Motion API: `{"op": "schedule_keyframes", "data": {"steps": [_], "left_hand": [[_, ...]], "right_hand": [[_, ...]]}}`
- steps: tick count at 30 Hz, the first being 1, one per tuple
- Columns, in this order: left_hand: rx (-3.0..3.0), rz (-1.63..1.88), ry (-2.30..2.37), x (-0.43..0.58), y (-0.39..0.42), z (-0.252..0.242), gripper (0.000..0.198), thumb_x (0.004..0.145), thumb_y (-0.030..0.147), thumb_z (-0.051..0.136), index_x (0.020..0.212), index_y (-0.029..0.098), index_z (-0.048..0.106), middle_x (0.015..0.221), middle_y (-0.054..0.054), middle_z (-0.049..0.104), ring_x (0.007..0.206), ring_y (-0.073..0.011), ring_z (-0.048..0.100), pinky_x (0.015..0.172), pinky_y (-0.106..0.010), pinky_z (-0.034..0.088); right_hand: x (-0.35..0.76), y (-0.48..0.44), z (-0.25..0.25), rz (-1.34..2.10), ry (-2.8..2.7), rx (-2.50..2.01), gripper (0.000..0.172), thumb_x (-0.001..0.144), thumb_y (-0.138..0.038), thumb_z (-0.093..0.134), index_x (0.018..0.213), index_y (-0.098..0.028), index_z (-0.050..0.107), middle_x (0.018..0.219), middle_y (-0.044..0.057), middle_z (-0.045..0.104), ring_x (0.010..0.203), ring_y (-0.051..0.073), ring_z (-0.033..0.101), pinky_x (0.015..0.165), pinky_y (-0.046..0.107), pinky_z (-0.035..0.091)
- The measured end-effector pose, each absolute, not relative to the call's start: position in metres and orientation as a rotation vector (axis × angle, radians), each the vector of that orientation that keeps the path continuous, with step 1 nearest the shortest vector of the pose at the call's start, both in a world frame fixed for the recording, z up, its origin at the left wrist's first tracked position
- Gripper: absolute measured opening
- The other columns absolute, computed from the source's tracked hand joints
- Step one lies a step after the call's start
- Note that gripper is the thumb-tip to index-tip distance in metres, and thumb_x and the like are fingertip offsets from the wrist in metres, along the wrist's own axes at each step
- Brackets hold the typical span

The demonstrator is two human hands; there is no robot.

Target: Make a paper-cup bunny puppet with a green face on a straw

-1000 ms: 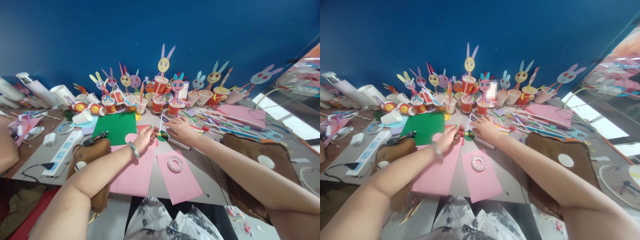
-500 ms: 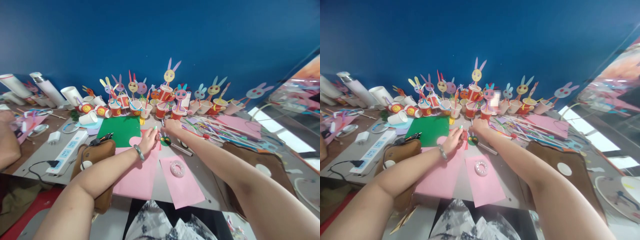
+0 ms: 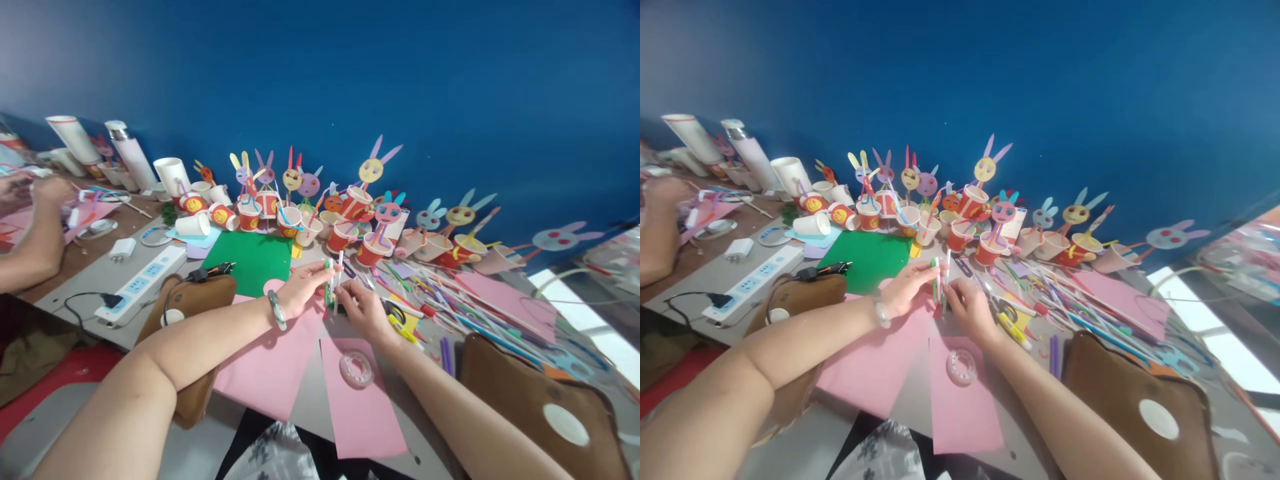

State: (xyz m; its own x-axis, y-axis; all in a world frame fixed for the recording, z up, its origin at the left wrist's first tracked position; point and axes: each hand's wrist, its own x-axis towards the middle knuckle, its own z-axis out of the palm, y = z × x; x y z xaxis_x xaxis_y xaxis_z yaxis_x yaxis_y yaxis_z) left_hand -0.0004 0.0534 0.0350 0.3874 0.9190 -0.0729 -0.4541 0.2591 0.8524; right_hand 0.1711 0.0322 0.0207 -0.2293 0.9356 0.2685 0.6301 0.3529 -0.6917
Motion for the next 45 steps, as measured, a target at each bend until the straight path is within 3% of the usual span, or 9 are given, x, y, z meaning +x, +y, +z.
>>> {"op": "schedule_keyframes", "data": {"steps": [4, 8, 13, 19, 30, 36, 40, 45], "left_hand": [[0.834, 0.948, 0.610, 0.000, 0.051, 0.036, 0.051, 0.063, 0.049, 0.087, 0.099, 0.015, 0.076, 0.082, -0.004, 0.068, 0.067, -0.0098, 0.060, 0.060, -0.023, 0.047], [0.855, 0.987, 0.598, 0.001, 0.050, 0.035, 0.043, 0.063, 0.047, 0.089, 0.089, 0.014, 0.078, 0.088, -0.008, 0.072, 0.084, -0.0156, 0.065, 0.072, -0.026, 0.051], [0.818, 0.969, 0.608, 0.002, 0.047, 0.030, 0.042, 0.070, 0.044, 0.085, 0.098, 0.014, 0.077, 0.098, -0.010, 0.073, 0.080, -0.0167, 0.066, 0.069, -0.029, 0.052], [1.005, 1.019, 0.689, 0.002, 0.039, 0.033, 0.050, 0.074, 0.050, 0.080, 0.109, 0.015, 0.076, 0.098, -0.010, 0.074, 0.074, -0.0162, 0.066, 0.064, -0.028, 0.053], [1.497, 1.189, 0.745, 0.000, 0.032, 0.035, 0.047, 0.098, 0.042, 0.053, 0.141, 0.023, 0.057, 0.114, -0.012, 0.074, 0.095, -0.0193, 0.070, 0.079, -0.028, 0.057], [1.510, 1.263, 0.716, 0.002, 0.035, 0.028, 0.062, 0.099, 0.041, 0.052, 0.155, 0.021, 0.034, 0.112, -0.014, 0.075, 0.091, -0.0190, 0.072, 0.072, -0.027, 0.058], [1.421, 1.234, 0.709, 0.003, 0.037, 0.029, 0.058, 0.097, 0.048, 0.054, 0.146, 0.018, 0.048, 0.115, -0.014, 0.074, 0.095, -0.0196, 0.072, 0.072, -0.025, 0.057], [1.283, 1.169, 0.725, 0.004, 0.036, 0.038, 0.049, 0.090, 0.054, 0.061, 0.116, 0.013, 0.068, 0.104, -0.014, 0.077, 0.091, -0.0212, 0.074, 0.074, -0.028, 0.057]], "right_hand": [[0.172, 0.031, 0.025, 0.732, -2.035, -1.245, 0.033, 0.096, -0.043, 0.046, 0.076, -0.021, 0.058, 0.067, 0.001, 0.058, 0.063, 0.015, 0.050, 0.062, 0.029, 0.041], [0.171, 0.027, 0.028, 0.933, -1.962, -1.194, 0.044, 0.096, -0.054, 0.046, 0.069, -0.020, 0.053, 0.062, -0.001, 0.050, 0.058, 0.013, 0.043, 0.056, 0.027, 0.037], [0.166, 0.023, 0.029, 1.179, -1.777, -1.138, 0.048, 0.091, -0.064, 0.054, 0.074, -0.019, 0.061, 0.067, 0.001, 0.058, 0.062, 0.014, 0.050, 0.060, 0.028, 0.040], [0.164, 0.019, 0.031, 1.297, -1.688, -1.172, 0.042, 0.086, -0.057, 0.065, 0.072, -0.017, 0.068, 0.057, -0.002, 0.054, 0.053, 0.010, 0.043, 0.052, 0.025, 0.034], [0.160, 0.018, 0.028, 1.274, -1.617, -1.166, 0.048, 0.085, -0.058, 0.065, 0.060, -0.017, 0.058, 0.053, -0.003, 0.051, 0.052, 0.009, 0.041, 0.053, 0.025, 0.031], [0.158, 0.016, 0.032, 1.279, -1.588, -1.180, 0.050, 0.084, -0.060, 0.066, 0.059, -0.017, 0.058, 0.053, -0.003, 0.051, 0.051, 0.009, 0.040, 0.052, 0.025, 0.031], [0.158, 0.015, 0.036, 1.314, -1.610, -1.192, 0.054, 0.082, -0.063, 0.066, 0.055, -0.017, 0.056, 0.051, -0.003, 0.050, 0.050, 0.008, 0.038, 0.051, 0.025, 0.029], [0.158, 0.015, 0.035, 1.356, -1.629, -1.189, 0.054, 0.083, -0.066, 0.064, 0.059, -0.017, 0.059, 0.053, -0.002, 0.052, 0.050, 0.009, 0.041, 0.051, 0.025, 0.031]]}}
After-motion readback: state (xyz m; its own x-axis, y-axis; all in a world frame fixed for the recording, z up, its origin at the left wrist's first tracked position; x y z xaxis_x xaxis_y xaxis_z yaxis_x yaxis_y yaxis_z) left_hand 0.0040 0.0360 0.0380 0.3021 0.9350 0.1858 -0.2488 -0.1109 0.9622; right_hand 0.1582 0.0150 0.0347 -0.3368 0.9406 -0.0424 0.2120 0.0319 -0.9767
